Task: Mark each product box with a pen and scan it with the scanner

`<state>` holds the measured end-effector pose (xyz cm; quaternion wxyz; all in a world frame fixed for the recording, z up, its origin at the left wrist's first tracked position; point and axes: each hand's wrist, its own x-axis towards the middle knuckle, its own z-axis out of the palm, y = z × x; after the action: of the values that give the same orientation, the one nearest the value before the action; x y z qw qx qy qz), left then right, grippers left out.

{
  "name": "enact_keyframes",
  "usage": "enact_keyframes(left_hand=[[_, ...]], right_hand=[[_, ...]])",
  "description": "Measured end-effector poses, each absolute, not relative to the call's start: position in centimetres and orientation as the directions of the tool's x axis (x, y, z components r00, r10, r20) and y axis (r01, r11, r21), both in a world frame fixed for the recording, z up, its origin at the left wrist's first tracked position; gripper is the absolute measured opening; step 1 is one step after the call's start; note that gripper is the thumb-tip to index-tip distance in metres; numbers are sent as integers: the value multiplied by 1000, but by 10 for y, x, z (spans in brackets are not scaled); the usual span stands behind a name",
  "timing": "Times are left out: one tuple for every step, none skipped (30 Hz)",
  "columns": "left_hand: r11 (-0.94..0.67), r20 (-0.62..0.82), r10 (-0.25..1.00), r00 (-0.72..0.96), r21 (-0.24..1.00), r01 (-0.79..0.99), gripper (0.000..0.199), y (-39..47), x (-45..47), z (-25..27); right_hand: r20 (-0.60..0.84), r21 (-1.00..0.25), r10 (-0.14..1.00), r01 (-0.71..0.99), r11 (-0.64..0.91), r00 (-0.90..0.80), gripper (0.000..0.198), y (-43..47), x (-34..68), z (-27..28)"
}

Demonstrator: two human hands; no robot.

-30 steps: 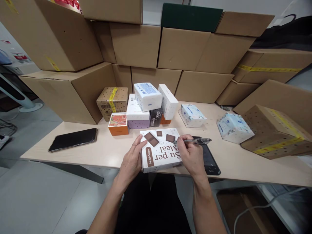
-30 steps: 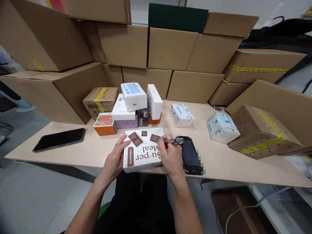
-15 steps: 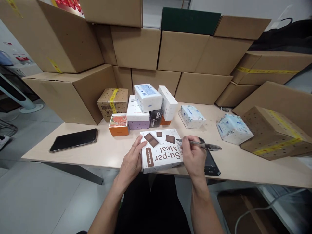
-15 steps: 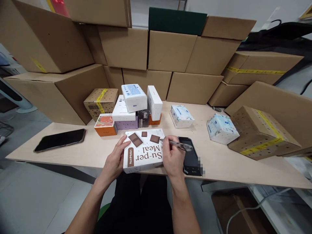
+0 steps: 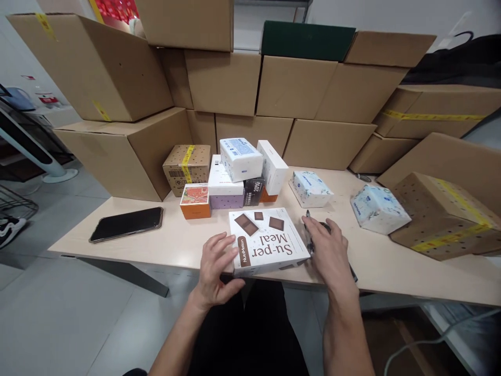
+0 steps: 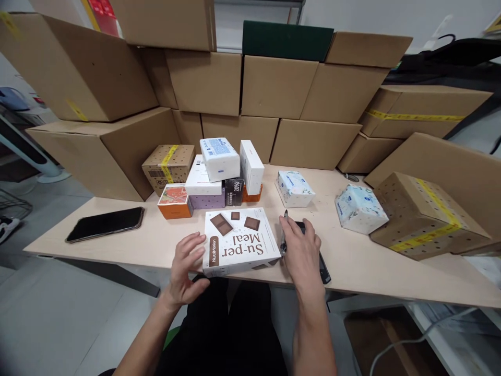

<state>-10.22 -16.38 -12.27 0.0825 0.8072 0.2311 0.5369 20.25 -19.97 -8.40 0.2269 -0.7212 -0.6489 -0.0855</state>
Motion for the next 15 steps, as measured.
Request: enact_keyframes(left_hand=[[-884, 820, 448, 357, 348, 311, 63, -165, -99, -121], [-879, 807, 449, 385, 322, 351, 63, -166, -96, -120], [-866, 791, 462, 401, 304, 397, 60, -167, -93, -119], [-849, 777, 479, 409, 293, 439, 56, -167, -91, -118], [-833, 767, 497, 406, 289, 472, 52, -167, -89, -117], [-818, 761, 513, 398, 293, 495, 49, -167, -88, -116], [-807, 756, 527, 388, 302, 508, 48, -167, -87, -115], [-798, 752, 540, 379, 313, 515, 47, -167, -87, -114], [-788, 746, 553, 371, 324, 523, 46, -167, -87, -113], [-778, 741, 566, 362, 335, 531, 45, -167, -87, -112], [-769, 736, 578, 353, 345, 539, 44, -167, -87, -111], [-760, 731, 588, 345, 354, 545, 44, -167, -87, -110], [-753, 729, 596, 337, 361, 550, 43, -167, -86, -109], [-747, 727, 602, 330, 367, 554, 43, -167, -85, -109], [-743, 727, 606, 324, 371, 557, 43, -167, -85, -109]], right_hand=[[387, -161, 913, 985, -67, 125, 65, -198, 203, -84], [362, -117, 927, 991, -62, 101, 63, -195, 203, -84], [335, -83, 940, 996, -45, 70, 61, -191, 202, -84], [305, -56, 952, 998, -21, 37, 59, -188, 201, -84], [274, -37, 962, 999, 4, 6, 58, -184, 200, -84], [246, -24, 969, 999, 25, -18, 58, -181, 199, -85], [224, -16, 974, 999, 38, -33, 59, -180, 199, -85], [216, -15, 976, 999, 37, -33, 61, -180, 199, -85], [222, -20, 975, 1000, 16, -12, 61, -181, 200, -85], [237, -33, 971, 999, -29, 36, 59, -185, 202, -85], [254, -53, 961, 994, -99, 110, 56, -192, 204, -86], [262, -80, 944, 979, -187, 202, 55, -199, 207, -87], [256, -107, 919, 954, -282, 300, 57, -209, 209, -88], [237, -132, 889, 919, -370, 392, 65, -219, 211, -91], [211, -152, 859, 884, -443, 466, 76, -229, 213, -94]])
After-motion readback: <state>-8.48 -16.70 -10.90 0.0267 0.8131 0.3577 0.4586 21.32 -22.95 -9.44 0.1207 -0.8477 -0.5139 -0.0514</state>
